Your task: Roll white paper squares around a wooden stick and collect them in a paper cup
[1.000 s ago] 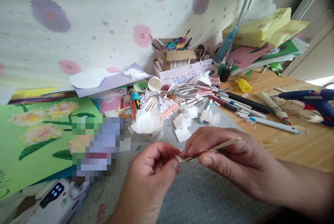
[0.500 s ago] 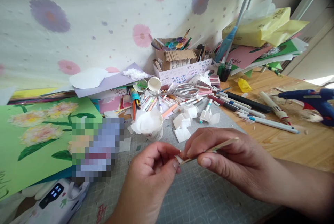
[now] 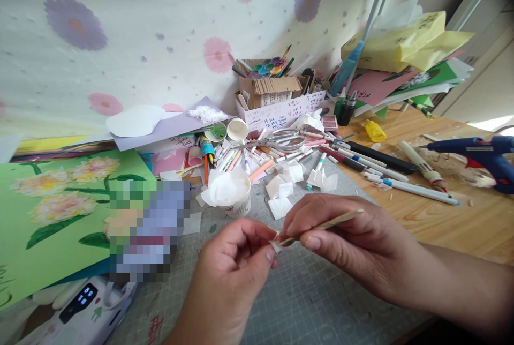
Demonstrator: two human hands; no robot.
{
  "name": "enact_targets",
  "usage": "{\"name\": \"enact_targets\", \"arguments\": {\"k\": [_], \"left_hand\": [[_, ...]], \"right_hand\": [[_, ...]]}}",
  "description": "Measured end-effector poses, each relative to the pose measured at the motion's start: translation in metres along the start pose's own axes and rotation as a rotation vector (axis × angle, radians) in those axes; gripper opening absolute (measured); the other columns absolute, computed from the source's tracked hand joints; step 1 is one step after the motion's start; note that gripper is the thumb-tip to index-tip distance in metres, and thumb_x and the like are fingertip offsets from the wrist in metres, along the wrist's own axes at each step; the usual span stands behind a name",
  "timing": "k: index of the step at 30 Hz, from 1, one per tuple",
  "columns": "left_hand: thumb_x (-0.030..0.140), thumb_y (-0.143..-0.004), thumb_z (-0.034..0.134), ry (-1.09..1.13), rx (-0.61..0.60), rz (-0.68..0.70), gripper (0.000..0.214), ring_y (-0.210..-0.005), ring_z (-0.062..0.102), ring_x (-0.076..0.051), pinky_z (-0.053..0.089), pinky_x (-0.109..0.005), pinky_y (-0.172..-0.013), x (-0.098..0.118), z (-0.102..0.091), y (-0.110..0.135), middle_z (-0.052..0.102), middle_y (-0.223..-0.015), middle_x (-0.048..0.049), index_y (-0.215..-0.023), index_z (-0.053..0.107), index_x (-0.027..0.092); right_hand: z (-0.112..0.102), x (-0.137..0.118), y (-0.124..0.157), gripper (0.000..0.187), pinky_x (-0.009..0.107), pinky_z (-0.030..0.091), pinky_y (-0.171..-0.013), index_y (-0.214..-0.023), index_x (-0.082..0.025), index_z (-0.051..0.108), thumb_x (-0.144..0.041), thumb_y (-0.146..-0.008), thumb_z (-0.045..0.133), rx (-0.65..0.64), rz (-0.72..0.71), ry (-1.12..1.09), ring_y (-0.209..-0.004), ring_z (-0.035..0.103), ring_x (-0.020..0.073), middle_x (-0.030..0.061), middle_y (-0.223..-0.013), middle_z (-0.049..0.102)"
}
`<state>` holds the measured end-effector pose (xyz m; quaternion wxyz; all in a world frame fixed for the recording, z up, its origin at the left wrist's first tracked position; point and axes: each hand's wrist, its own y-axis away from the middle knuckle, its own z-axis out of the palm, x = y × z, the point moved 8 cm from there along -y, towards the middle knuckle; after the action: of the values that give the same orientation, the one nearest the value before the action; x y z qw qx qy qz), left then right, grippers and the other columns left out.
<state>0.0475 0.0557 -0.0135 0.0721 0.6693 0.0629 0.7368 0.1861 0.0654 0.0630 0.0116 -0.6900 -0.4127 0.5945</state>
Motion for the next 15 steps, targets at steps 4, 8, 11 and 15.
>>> {"name": "enact_targets", "arguments": {"k": [4,8,11,15], "left_hand": [[0.019,-0.076,0.067,0.047,-0.031,0.0,0.004,-0.068,0.057,-0.013,0.043,-0.022,-0.063,-0.0008,0.0013,0.0007,0.066,-0.069,0.0014,-0.079,0.07,0.02],[0.018,-0.075,0.068,0.071,-0.055,-0.001,0.003,-0.068,0.056,-0.013,0.042,-0.023,-0.064,-0.0006,0.0036,0.0014,0.065,-0.068,0.0013,-0.078,0.069,0.019],[0.017,-0.075,0.068,0.085,-0.042,-0.006,0.003,-0.067,0.055,-0.013,0.042,-0.023,-0.064,-0.0012,0.0033,0.0014,0.064,-0.067,0.002,-0.077,0.068,0.019],[0.018,-0.073,0.071,0.124,-0.019,-0.015,0.003,-0.063,0.053,-0.011,0.04,-0.02,-0.059,-0.0041,0.0017,-0.0004,0.061,-0.063,0.0035,-0.073,0.068,0.019]], "right_hand": [[0.0,0.0016,0.0002,0.011,0.026,0.054,-0.076,-0.094,-0.004,0.064,-0.005,-0.091,0.054,0.01,0.013,-0.015,-0.084,0.067,0.0158,0.0116,-0.085,0.068],[-0.0002,0.0038,0.0002,0.011,0.027,0.054,-0.075,-0.094,-0.004,0.064,-0.006,-0.091,0.054,0.019,0.03,-0.012,-0.083,0.068,0.016,0.012,-0.085,0.068],[0.0014,0.0023,0.0001,0.01,0.028,0.055,-0.075,-0.094,-0.005,0.063,-0.004,-0.09,0.054,0.005,0.006,-0.001,-0.083,0.067,0.0162,0.0114,-0.085,0.068],[0.003,0.0001,0.0,0.01,0.028,0.055,-0.074,-0.095,-0.006,0.063,-0.004,-0.09,0.054,-0.003,-0.019,0.02,-0.082,0.067,0.0167,0.0115,-0.085,0.068]]}}
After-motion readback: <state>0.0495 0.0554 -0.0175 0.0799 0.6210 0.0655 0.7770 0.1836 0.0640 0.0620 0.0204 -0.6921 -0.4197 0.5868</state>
